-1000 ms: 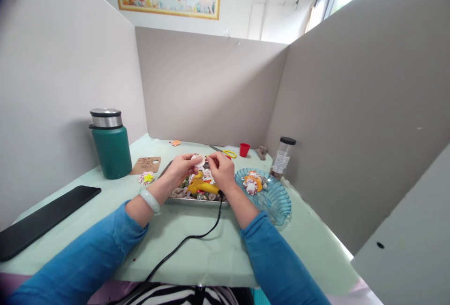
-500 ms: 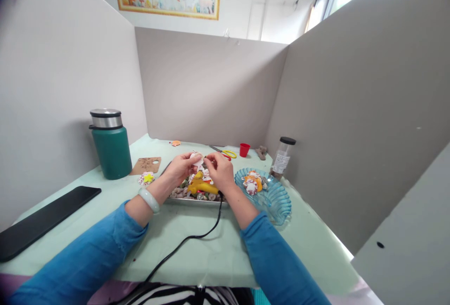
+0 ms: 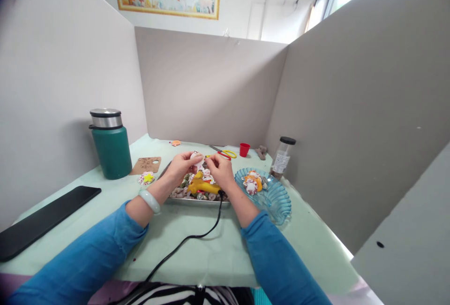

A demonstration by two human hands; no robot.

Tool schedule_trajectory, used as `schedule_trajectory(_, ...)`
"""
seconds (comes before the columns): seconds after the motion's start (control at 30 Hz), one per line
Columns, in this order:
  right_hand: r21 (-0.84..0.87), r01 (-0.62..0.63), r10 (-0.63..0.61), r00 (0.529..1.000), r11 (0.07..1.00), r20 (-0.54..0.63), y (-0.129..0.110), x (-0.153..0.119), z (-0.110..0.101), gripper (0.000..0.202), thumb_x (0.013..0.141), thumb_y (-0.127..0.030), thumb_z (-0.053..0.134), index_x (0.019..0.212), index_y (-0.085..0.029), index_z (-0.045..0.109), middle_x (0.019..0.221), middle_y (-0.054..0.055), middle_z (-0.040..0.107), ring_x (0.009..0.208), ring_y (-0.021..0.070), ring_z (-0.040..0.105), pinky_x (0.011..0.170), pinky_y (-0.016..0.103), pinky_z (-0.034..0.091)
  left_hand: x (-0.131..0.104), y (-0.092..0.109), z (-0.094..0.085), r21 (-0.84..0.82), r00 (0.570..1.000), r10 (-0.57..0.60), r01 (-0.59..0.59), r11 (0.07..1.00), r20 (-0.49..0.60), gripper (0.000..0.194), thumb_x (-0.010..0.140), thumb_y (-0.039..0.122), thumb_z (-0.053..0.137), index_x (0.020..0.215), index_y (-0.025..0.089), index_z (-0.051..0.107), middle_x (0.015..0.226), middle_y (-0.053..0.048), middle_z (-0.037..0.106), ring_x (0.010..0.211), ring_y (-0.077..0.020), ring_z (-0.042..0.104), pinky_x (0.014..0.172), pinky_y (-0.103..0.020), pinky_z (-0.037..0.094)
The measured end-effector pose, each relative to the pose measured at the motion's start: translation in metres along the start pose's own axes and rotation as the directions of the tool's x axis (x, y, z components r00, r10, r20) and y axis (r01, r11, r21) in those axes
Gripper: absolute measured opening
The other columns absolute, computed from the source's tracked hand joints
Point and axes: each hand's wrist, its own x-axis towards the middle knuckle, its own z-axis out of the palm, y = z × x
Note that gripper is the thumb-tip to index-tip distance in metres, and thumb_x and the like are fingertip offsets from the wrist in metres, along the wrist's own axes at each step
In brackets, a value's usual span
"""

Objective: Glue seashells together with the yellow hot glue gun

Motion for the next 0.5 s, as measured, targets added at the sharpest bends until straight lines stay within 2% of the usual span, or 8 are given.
schedule_trajectory(0.23,0.012,0.017,-0.017,1.0,1.0,-0.026,0.0024,0.0005,-0.0008,0.026,0.083,-0.043,0.053,0.07,-0.02,0.053,0.057,-0.003,0.054,0.05,0.0118,0.049,0.05,0.024,0.04,0.0006,-0.0011,-0.0003,-0.06,0.999,-0.022,0.024,0.998,0.024,0.033,0.059,0.035,0.079,0.077,0.012,0.063,0.07,0.001,0.057,0.049,-0.0059,0.048,0.05,-0.023,0.041)
schedule_trajectory(0.5,0.014,0.026,-0.025,1.0,1.0,-0.009,0.003,0.0006,-0.0002,0.026,0.083,-0.04,0.053,0.068,-0.02,0.053,0.055,-0.003,0.052,0.049,0.0113,0.047,0.049,0.024,0.037,-0.0009,0.0005,0.0003,-0.047,0.999,-0.028,0.03,0.998,0.025,0.033,0.059,0.034,0.079,0.077,0.012,0.063,0.073,0.0,0.058,0.049,-0.0057,0.049,0.051,-0.023,0.041)
